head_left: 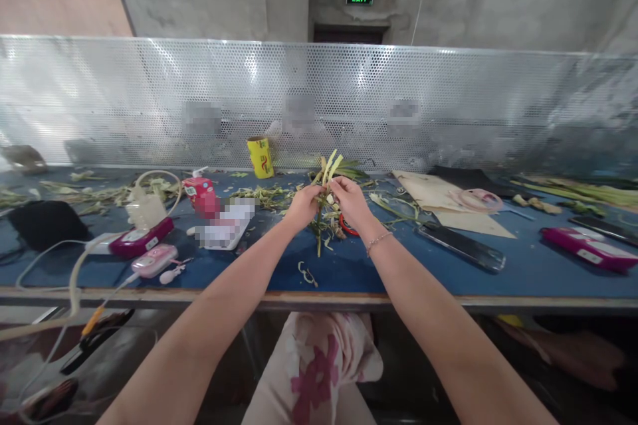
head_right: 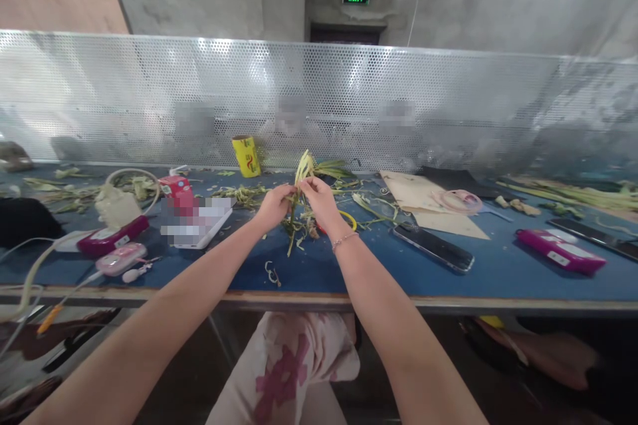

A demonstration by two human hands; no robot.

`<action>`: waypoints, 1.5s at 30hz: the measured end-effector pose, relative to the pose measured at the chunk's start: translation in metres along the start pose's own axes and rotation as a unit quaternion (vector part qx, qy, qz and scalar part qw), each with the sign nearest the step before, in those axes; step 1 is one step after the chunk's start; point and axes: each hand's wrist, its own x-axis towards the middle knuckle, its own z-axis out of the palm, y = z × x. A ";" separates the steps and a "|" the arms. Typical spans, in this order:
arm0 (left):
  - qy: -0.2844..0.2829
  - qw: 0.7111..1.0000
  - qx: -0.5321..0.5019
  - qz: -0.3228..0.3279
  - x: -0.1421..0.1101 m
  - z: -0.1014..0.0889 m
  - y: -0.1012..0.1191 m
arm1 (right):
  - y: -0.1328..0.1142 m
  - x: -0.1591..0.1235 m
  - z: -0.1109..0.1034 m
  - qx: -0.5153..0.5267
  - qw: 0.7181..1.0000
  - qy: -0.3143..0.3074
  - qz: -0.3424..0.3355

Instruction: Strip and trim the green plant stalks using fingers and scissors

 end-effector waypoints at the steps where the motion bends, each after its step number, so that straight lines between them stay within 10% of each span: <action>1: 0.000 1.000 -0.001 0.000 0.000 0.000 0.000 | 0.000 0.000 0.000 0.012 1.000 -0.001 0.001; 30: -0.032 0.991 -0.096 -0.088 -0.003 0.000 0.009 | 0.002 0.006 -0.006 -0.078 0.994 0.075 -0.033; 45: -0.058 0.971 -0.189 -0.134 -0.001 0.001 0.013 | -0.014 -0.002 -0.017 -0.357 0.885 0.111 -0.278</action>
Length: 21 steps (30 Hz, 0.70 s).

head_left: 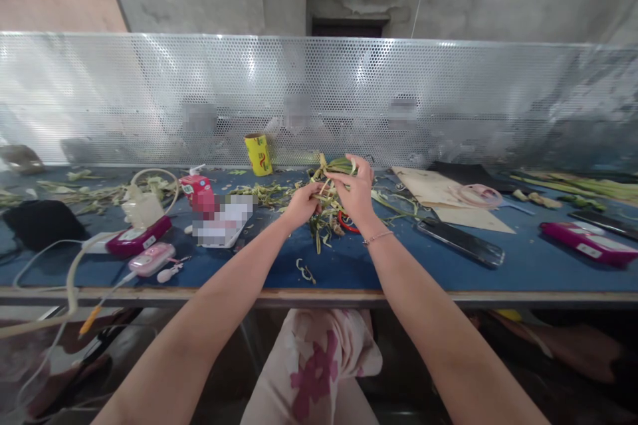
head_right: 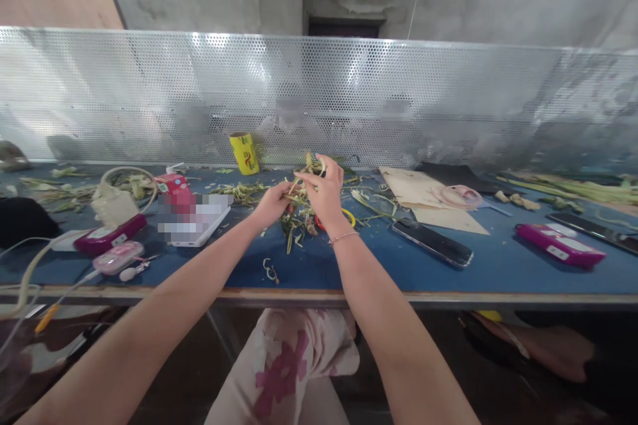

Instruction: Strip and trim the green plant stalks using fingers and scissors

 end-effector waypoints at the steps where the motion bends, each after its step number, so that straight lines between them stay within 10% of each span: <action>1: 0.000 1.000 -0.003 0.000 0.000 -0.001 0.001 | 0.001 0.000 0.000 0.009 1.000 -0.013 -0.006; 21: 0.015 0.998 -0.056 -0.016 0.002 -0.004 0.000 | -0.002 -0.001 0.004 0.121 0.985 -0.120 0.021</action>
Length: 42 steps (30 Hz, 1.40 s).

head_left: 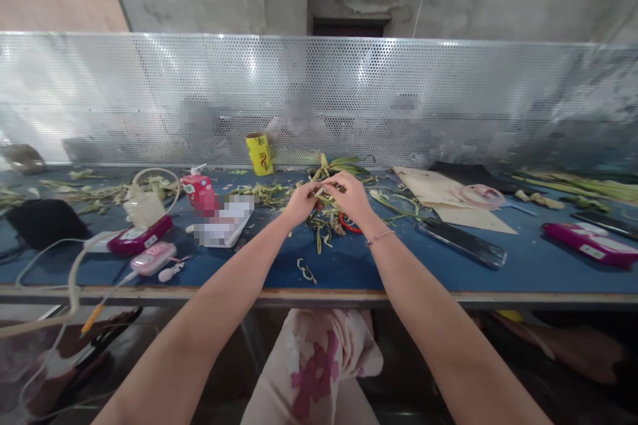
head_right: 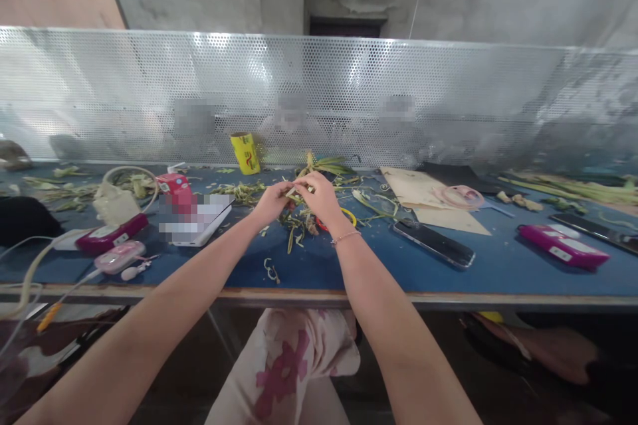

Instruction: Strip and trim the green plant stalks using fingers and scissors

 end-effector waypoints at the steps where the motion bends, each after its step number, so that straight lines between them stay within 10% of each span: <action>1: 0.000 1.000 -0.003 -0.003 0.000 0.000 -0.001 | 0.000 0.000 0.000 0.000 1.000 -0.005 -0.003; 30: -0.095 0.955 -0.262 -0.100 0.000 -0.001 -0.003 | -0.001 0.001 -0.015 0.056 0.984 -0.144 0.089; 42: -0.086 0.976 -0.184 -0.076 0.001 0.001 -0.010 | 0.008 -0.002 -0.008 0.086 0.976 -0.182 0.081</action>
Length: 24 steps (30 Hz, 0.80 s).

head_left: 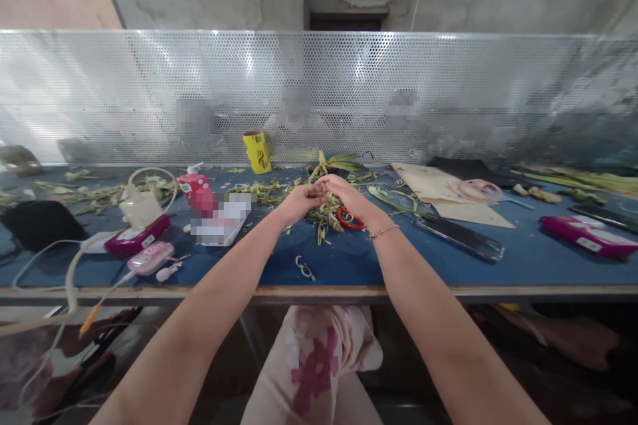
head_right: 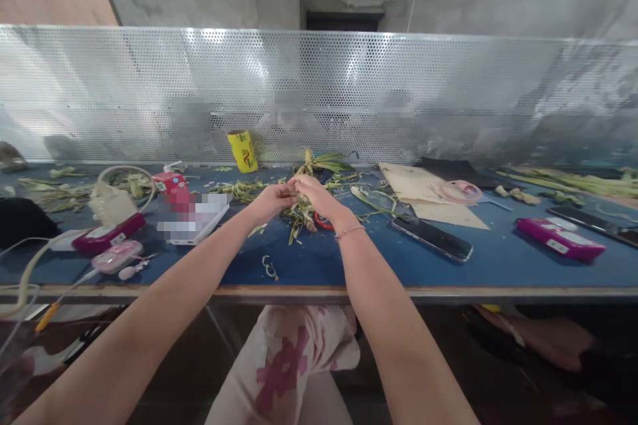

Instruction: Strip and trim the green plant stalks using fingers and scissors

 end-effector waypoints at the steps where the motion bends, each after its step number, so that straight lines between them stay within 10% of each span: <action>1: 0.003 1.000 0.002 0.000 0.000 0.000 -0.001 | 0.001 -0.001 0.000 -0.004 1.000 -0.001 -0.010; 9: 0.022 1.000 0.003 -0.015 0.000 0.001 -0.001 | 0.009 -0.004 0.005 0.005 1.000 0.004 -0.013; 16: 0.133 0.991 0.011 0.007 0.007 -0.004 -0.001 | 0.029 0.014 0.008 0.137 0.965 0.169 0.143; 24: 0.181 0.980 0.031 0.083 0.010 -0.007 -0.003 | 0.014 0.009 0.023 0.260 0.929 0.136 0.224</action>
